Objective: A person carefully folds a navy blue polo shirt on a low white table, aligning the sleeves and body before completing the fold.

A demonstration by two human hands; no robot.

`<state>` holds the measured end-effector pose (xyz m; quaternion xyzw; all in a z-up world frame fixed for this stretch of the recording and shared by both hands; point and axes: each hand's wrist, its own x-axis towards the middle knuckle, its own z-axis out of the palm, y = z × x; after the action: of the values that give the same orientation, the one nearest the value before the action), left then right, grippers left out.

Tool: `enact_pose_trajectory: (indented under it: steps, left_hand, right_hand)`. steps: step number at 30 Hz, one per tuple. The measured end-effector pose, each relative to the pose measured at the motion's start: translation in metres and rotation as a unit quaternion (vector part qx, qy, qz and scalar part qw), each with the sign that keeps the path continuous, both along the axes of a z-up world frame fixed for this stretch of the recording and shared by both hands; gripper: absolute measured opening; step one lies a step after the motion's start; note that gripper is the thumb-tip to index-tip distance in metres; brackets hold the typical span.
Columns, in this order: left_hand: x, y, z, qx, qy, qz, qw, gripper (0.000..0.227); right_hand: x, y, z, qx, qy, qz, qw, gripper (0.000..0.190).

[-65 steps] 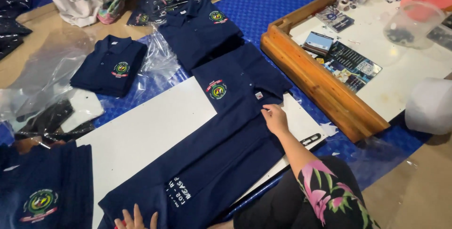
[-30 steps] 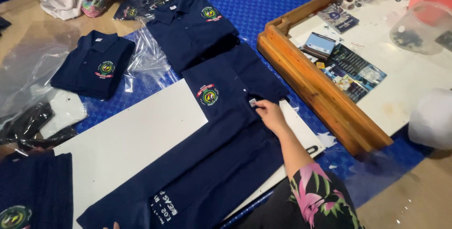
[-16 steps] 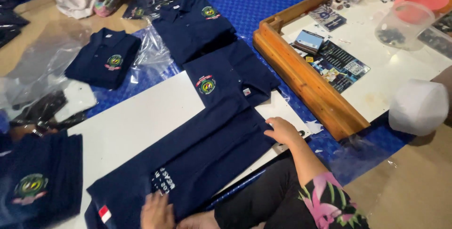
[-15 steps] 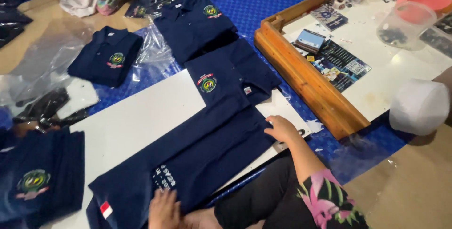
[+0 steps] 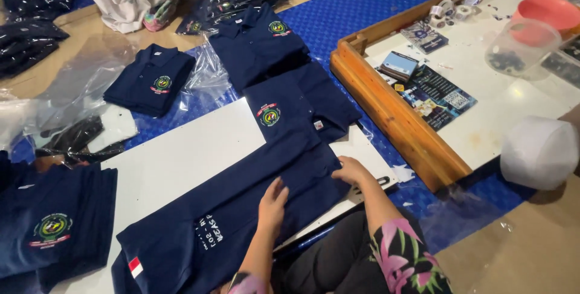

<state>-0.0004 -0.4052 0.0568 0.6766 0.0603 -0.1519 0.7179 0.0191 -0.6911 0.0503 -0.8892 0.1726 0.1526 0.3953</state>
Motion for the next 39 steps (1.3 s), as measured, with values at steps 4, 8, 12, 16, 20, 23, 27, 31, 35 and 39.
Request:
enact_pose_trajectory:
  steps: [4, 8, 12, 16, 20, 23, 27, 31, 35, 39]
  left_hand:
    - [0.051, -0.051, 0.02, -0.03, 0.051, 0.002, 0.998, 0.054]
    - [0.093, -0.088, 0.015, -0.012, 0.108, -0.003, 0.994, 0.056]
    - [0.106, -0.102, 0.024, -0.031, 0.164, 0.004, 0.986, 0.069]
    - [0.098, -0.09, -0.013, -0.074, 0.093, 0.007, 0.993, 0.086]
    - [0.081, -0.068, -0.038, -0.117, 0.065, 0.132, 0.982, 0.058]
    - [0.082, -0.054, -0.113, -0.162, 0.083, 0.218, 0.959, 0.048]
    - [0.081, -0.055, -0.132, -0.173, 0.082, 0.274, 0.942, 0.043]
    - [0.07, -0.063, -0.089, -0.183, 0.069, 0.301, 0.934, 0.044]
    - [0.061, -0.06, -0.081, -0.13, 0.098, 0.313, 0.936, 0.046]
    - [0.06, -0.062, -0.079, -0.087, 0.093, 0.313, 0.941, 0.05]
  right_hand:
    - [0.005, 0.006, -0.011, 0.096, -0.014, -0.015, 0.995, 0.069]
    - [-0.005, 0.022, 0.038, 0.272, -0.045, 0.002, 0.961, 0.084]
    - [0.004, 0.03, 0.034, 0.207, -0.06, 0.109, 0.97, 0.093]
    - [0.0, 0.063, 0.054, 0.056, -0.067, 0.24, 0.967, 0.081]
    - [-0.006, 0.097, 0.077, -0.08, 0.015, 0.329, 0.941, 0.085]
    - [-0.006, 0.101, 0.088, -0.056, 0.043, 0.356, 0.932, 0.091]
    - [-0.001, 0.084, 0.117, 0.077, -0.074, 0.222, 0.969, 0.062]
    - [0.033, 0.03, 0.017, 0.131, -0.393, -0.092, 0.905, 0.025]
    - [0.033, -0.013, 0.004, 0.109, -0.49, -0.227, 0.835, 0.099]
    - [0.026, -0.008, 0.012, 0.153, -0.47, -0.187, 0.849, 0.098]
